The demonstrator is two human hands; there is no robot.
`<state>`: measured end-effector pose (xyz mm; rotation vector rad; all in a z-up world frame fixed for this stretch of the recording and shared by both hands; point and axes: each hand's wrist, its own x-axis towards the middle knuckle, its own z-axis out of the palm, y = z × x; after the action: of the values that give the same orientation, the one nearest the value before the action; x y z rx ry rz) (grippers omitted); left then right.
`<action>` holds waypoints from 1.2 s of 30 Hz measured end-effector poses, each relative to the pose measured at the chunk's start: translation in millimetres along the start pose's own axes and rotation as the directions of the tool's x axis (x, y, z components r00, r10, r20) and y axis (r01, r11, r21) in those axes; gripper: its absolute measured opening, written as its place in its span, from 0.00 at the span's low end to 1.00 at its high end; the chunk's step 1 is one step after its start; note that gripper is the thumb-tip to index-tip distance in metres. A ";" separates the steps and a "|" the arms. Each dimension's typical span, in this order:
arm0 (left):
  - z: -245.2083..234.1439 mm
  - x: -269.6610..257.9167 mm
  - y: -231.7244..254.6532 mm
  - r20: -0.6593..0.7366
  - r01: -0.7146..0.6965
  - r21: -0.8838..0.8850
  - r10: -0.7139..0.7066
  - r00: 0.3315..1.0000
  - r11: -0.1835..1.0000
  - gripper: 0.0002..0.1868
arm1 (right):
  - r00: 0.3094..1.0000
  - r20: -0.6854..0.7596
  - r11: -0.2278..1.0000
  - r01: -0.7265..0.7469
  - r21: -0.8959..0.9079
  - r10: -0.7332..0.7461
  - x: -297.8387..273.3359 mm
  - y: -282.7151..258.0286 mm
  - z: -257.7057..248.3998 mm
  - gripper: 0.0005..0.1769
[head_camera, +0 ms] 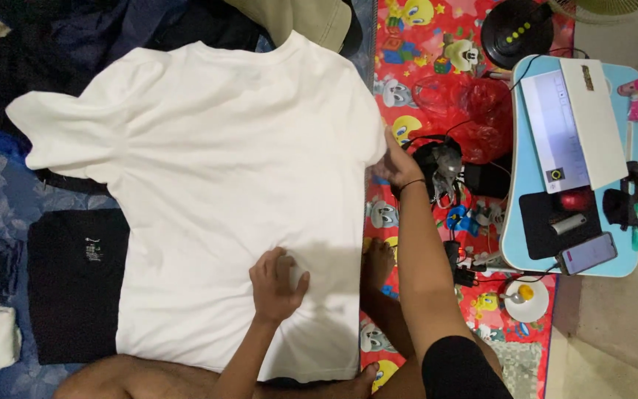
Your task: Folding a white t-shirt and other items on a bed.
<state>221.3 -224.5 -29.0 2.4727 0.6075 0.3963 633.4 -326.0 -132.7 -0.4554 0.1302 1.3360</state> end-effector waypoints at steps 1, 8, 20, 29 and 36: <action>-0.6 0.2 0.3 -0.009 0.002 -0.016 -0.002 1.000 1.000 0.17 | 0.827 -0.538 0.942 -0.029 -0.334 -0.166 -2.6 -3.3 3.9 0.31; 1.8 -0.1 -2.7 -0.007 -0.007 -0.015 0.007 1.000 1.000 0.17 | 0.742 -0.279 0.791 0.555 -0.257 -0.610 -16.3 -16.9 -29.8 0.16; 5.9 -1.8 -5.9 -0.036 -0.065 0.066 0.067 0.997 0.996 0.20 | 0.735 -0.490 0.798 0.114 -0.592 -0.469 -33.2 6.2 -2.1 0.32; 1.8 2.5 0.5 -0.011 -0.045 0.101 0.047 0.999 0.994 0.20 | 0.861 0.010 0.374 0.231 -0.898 -0.508 -12.0 -7.6 -19.6 0.21; 2.3 0.6 3.2 0.013 -0.031 0.138 0.030 0.999 0.990 0.20 | 0.701 -0.115 0.389 0.245 -0.888 -0.704 -61.0 -15.9 -28.0 0.05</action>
<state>223.8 -227.5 -28.9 2.6176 0.6121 0.3636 638.6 -394.8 -132.9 -1.5499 -0.2549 0.5360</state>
